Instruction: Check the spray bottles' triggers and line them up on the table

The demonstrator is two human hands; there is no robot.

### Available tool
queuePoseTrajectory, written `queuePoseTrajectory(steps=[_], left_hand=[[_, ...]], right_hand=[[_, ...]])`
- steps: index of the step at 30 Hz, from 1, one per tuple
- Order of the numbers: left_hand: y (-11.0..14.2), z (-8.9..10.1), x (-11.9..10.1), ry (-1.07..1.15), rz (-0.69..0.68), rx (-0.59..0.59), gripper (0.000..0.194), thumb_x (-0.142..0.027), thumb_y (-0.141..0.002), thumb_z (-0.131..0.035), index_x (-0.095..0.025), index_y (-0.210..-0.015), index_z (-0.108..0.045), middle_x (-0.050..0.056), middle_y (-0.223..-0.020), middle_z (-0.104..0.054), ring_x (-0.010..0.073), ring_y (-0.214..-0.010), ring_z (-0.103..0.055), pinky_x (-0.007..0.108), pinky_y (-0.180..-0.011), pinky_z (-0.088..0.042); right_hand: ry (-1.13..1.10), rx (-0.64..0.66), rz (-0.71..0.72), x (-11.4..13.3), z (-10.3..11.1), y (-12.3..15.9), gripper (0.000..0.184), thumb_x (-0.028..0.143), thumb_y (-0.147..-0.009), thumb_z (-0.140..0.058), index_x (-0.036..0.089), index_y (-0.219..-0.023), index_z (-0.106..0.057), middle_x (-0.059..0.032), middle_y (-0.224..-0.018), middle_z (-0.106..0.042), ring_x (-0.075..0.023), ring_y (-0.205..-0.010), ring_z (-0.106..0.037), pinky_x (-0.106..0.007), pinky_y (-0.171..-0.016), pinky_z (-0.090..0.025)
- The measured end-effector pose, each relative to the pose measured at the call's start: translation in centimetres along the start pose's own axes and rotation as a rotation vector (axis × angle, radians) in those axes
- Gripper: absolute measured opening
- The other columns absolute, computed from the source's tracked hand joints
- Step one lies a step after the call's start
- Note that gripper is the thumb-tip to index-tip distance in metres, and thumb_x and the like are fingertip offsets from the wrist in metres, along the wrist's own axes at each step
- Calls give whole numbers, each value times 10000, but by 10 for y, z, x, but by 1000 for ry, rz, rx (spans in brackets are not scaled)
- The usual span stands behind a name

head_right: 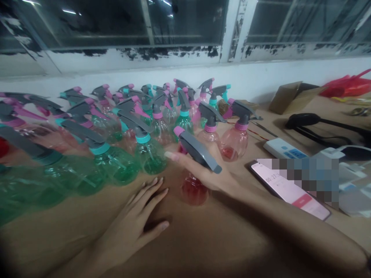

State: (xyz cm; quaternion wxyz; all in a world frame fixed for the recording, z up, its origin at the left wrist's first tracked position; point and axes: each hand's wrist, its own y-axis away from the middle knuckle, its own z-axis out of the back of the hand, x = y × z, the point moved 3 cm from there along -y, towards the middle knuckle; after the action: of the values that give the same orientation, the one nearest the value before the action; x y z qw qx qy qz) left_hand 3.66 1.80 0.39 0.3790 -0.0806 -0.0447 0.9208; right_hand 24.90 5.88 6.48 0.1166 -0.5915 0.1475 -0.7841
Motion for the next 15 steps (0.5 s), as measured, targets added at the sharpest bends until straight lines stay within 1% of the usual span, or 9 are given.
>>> queuePoseTrajectory(steps=[2,4,8,10,15], left_hand=[[0,0,0,4,-2,1,594,-544,-909,-489,-162,-1361,-440,126,-1491,-319,308,-1361,-286,497,-1061,-323],[0,0,0,6,-4,-2,593,-540,-909,-490,-160,-1362,-437,127,-1488,-323,308,-1361,-286,502,-1057,-326],[0,0,1,17,-4,-11,588,-530,-909,-501,-168,-1366,-429,120,-1492,-318,303,-1360,-290,497,-1067,-311],[1,1,1,18,-1,-11,586,-535,-912,-492,-171,-1367,-428,116,-1494,-316,301,-1360,-289,493,-1069,-309],[1,1,0,-5,-2,1,587,-539,-912,-486,-165,-1362,-435,120,-1487,-329,300,-1356,-299,491,-1063,-320]], right_hand=[[26,-48,-38,-1,3,1,155,389,-791,-653,256,-726,-607,10,-724,-614,-194,-702,-596,-354,-662,-506],[22,-61,-31,0,4,2,160,384,-794,-650,260,-709,-594,16,-703,-588,-193,-699,-586,-351,-661,-501],[-32,39,-4,6,0,4,99,364,-836,-606,270,-806,-595,17,-703,-562,-207,-823,-587,-378,-816,-488],[-46,63,-8,8,-2,5,90,357,-839,-605,268,-844,-591,13,-719,-557,-210,-857,-578,-397,-876,-468],[-87,66,4,6,-3,4,121,372,-842,-596,260,-796,-595,2,-762,-572,-206,-838,-576,-416,-898,-452]])
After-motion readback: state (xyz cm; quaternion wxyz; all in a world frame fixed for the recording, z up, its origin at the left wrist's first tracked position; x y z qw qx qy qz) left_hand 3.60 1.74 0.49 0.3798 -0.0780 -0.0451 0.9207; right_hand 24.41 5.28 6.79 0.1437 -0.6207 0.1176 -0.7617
